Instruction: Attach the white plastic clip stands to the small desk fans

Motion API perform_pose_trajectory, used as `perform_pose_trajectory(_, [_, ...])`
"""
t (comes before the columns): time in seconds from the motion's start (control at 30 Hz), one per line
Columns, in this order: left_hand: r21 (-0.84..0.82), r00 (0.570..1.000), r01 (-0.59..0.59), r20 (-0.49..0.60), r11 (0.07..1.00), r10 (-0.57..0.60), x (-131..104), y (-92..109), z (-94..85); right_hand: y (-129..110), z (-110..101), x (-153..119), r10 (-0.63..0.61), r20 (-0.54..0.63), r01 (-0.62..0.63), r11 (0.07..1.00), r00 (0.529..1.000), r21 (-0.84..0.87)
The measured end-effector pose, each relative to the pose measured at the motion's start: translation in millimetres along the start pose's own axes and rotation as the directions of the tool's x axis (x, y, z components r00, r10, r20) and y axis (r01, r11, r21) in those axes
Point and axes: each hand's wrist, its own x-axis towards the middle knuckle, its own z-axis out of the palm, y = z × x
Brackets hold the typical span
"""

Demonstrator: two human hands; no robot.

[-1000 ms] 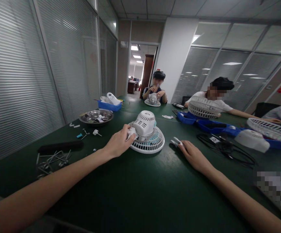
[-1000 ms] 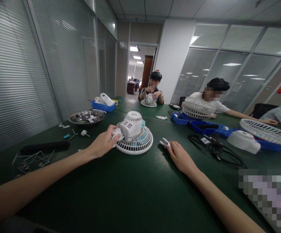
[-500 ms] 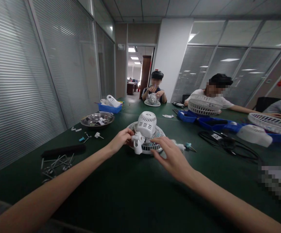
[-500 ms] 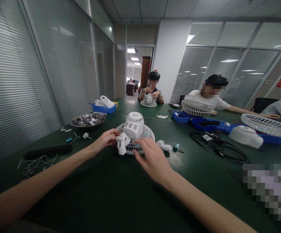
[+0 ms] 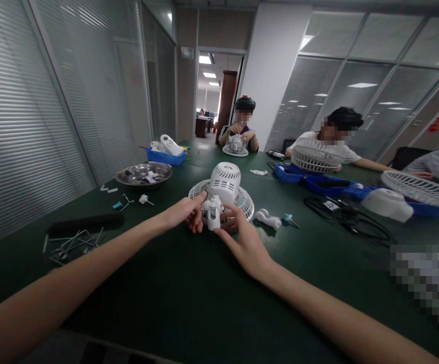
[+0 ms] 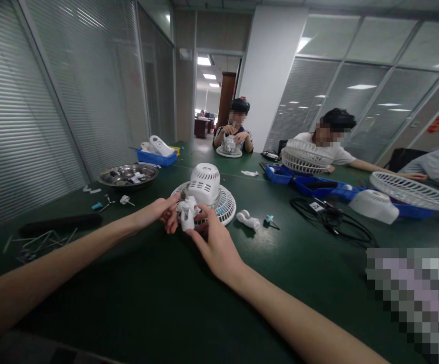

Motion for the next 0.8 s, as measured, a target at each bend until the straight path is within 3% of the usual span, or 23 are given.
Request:
perform_pose_trajectory(0.07, [0.201, 0.977, -0.019, -0.203, 0.979, 0.060, 2.2, -3.1, -10.9, -0.7, 0.2, 1.2, 0.034, 0.006, -0.034, 0.999, 0.999, 0.019])
perform_pose_trajectory(0.1, [0.293, 0.944, -0.022, -0.310, 0.956, 0.116, 3.0, -4.8, -15.9, -0.6, 0.1, 1.9, 0.042, 0.008, -0.042, 0.999, 0.999, 0.028])
perform_pose_trajectory(0.17, [0.387, 0.894, -0.038, -0.398, 0.921, 0.205, 3.8, -6.5, -22.0, 0.0, -0.7, 2.7, 0.043, 0.016, -0.044, 0.998, 0.999, 0.043])
perform_pose_trajectory(0.27, [0.296, 0.945, -0.152, -0.235, 0.943, 0.226, 2.3, -5.0, -18.7, 0.4, -2.1, 2.6, 0.021, 0.028, -0.023, 0.998, 0.999, 0.052])
perform_pose_trajectory(0.37, [0.134, 0.964, -0.236, -0.094, 0.962, 0.250, 0.3, -3.0, -7.1, 0.6, -2.7, 1.4, 0.008, 0.039, -0.010, 0.999, 0.999, 0.048])
perform_pose_trajectory(0.5, [-0.063, 0.986, -0.107, 0.119, 0.992, 0.114, -0.3, -3.6, -0.3, 1.1, -2.5, 0.6, 0.014, 0.033, -0.015, 1.000, 0.999, 0.026])
perform_pose_trajectory(0.6, [-0.138, 0.956, 0.005, 0.292, 0.990, 0.036, 0.1, -4.8, -9.2, 0.0, -2.4, 0.8, 0.030, 0.034, -0.031, 0.999, 0.999, 0.025])
perform_pose_trajectory(0.7, [-0.142, 0.960, -0.019, 0.274, 0.990, 0.058, 1.5, -6.9, -25.3, -2.2, -2.5, 1.0, 0.075, 0.033, -0.075, 0.997, 0.997, 0.020])
perform_pose_trajectory(0.8, [-0.229, 0.982, -0.156, 0.066, 0.961, 0.175, 4.2, -8.8, -34.5, -3.6, -2.6, 1.1, 0.102, 0.018, -0.103, 0.995, 0.995, 0.010])
